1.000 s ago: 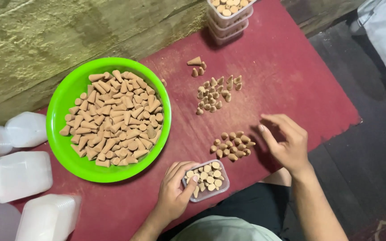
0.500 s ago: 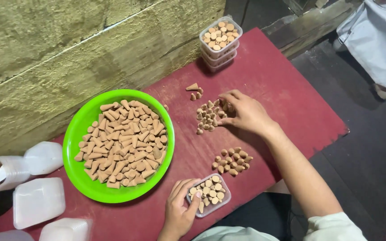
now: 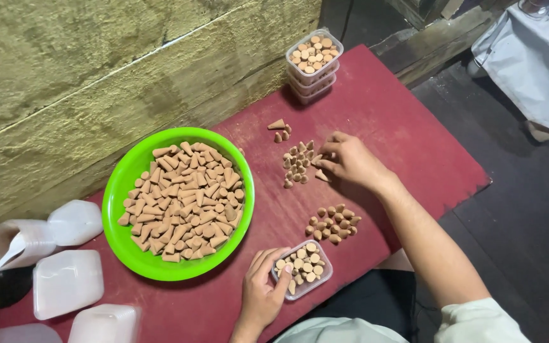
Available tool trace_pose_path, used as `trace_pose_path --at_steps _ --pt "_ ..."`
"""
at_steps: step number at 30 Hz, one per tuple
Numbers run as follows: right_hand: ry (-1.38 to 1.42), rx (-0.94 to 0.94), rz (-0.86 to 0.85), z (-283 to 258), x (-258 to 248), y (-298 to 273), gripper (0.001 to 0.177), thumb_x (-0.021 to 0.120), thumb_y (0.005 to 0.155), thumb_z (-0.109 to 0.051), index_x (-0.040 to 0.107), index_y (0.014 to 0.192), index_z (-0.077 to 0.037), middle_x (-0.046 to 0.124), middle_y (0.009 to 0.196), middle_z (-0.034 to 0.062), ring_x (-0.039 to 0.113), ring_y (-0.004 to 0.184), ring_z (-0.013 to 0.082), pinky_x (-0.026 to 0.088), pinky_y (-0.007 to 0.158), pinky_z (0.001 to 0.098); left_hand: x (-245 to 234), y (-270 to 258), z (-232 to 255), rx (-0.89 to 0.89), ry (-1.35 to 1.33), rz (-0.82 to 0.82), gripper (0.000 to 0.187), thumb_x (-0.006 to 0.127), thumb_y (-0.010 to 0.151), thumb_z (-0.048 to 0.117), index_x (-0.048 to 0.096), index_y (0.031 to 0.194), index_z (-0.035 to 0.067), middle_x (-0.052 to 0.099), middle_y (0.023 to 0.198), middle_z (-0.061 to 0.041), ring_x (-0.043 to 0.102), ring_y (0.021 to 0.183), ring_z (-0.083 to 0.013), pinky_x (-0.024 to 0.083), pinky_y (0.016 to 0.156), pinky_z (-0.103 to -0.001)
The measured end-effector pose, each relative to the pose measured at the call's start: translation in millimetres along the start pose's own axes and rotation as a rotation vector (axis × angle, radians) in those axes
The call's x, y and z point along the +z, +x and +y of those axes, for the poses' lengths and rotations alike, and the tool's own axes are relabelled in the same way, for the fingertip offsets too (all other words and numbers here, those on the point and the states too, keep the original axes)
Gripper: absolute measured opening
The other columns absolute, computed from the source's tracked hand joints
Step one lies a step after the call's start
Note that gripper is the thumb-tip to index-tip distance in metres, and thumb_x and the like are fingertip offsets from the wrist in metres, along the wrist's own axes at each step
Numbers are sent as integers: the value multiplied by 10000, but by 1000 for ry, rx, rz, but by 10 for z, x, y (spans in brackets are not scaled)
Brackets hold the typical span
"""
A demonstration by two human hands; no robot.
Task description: The person places incense cones into a plastic container by hand, arranging them and closing the lid.
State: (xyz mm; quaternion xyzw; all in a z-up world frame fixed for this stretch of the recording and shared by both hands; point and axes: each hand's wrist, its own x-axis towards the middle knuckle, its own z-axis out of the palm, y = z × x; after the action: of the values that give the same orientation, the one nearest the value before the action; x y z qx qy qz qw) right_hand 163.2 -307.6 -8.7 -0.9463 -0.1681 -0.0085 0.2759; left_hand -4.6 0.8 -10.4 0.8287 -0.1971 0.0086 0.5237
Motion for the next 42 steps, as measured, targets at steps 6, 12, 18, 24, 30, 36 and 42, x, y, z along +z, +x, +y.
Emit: trace_pose_path --at_steps 6,12,18,24,30,36,42 --pt "28 78 12 -15 -68 -122 286 772 908 -262 758 1119 -68 625 966 90 638 853 230 564 774 401 15 -1 -39 4 -9 30 285 630 892 138 732 1148 69 764 1085 -64 675 1025 -226 536 916 -356" --pt "124 -94 162 -302 -188 -298 332 745 905 -398 780 1052 -102 712 1090 88 712 967 239 573 884 412 1 -31 -1 -12 -15 31 276 635 895 145 731 1144 73 760 1093 -64 679 1032 -232 535 922 -363" --pt "221 -224 88 -1063 -253 -429 265 705 941 -355 779 1001 -107 614 819 14 552 694 142 478 611 313 -50 -60 64 -58 25 -12 294 635 919 156 711 1190 71 745 1133 -67 652 1074 -239 518 964 -383" --pt "113 -253 -204 -1292 194 -326 182 755 920 -170 721 1004 -13 627 966 106 656 772 241 580 709 390 -75 -39 104 -109 26 -34 321 638 880 114 714 1189 71 745 1145 -73 667 1068 -235 522 971 -369" --pt "19 -292 -245 -1134 489 -230 257 713 979 -241 673 869 -12 596 877 111 599 702 285 519 625 442 -81 -51 97 -152 -18 -26 297 648 870 126 729 1155 100 754 1129 -47 669 1074 -223 512 965 -357" --pt "92 -311 -304 -1166 366 -254 73 666 931 -89 707 898 -38 625 912 94 622 733 277 490 634 401 -81 -47 77 -38 -11 25 249 640 908 145 721 1133 78 755 1096 -48 663 1010 -229 517 920 -360" --pt "131 -298 -210 -1353 39 -303 110 772 895 -250 752 909 -142 735 1012 105 729 893 404 602 742 480 -96 -12 68 17 -107 62 232 710 905 125 747 1133 102 758 1021 -81 716 961 -325 567 860 -426"
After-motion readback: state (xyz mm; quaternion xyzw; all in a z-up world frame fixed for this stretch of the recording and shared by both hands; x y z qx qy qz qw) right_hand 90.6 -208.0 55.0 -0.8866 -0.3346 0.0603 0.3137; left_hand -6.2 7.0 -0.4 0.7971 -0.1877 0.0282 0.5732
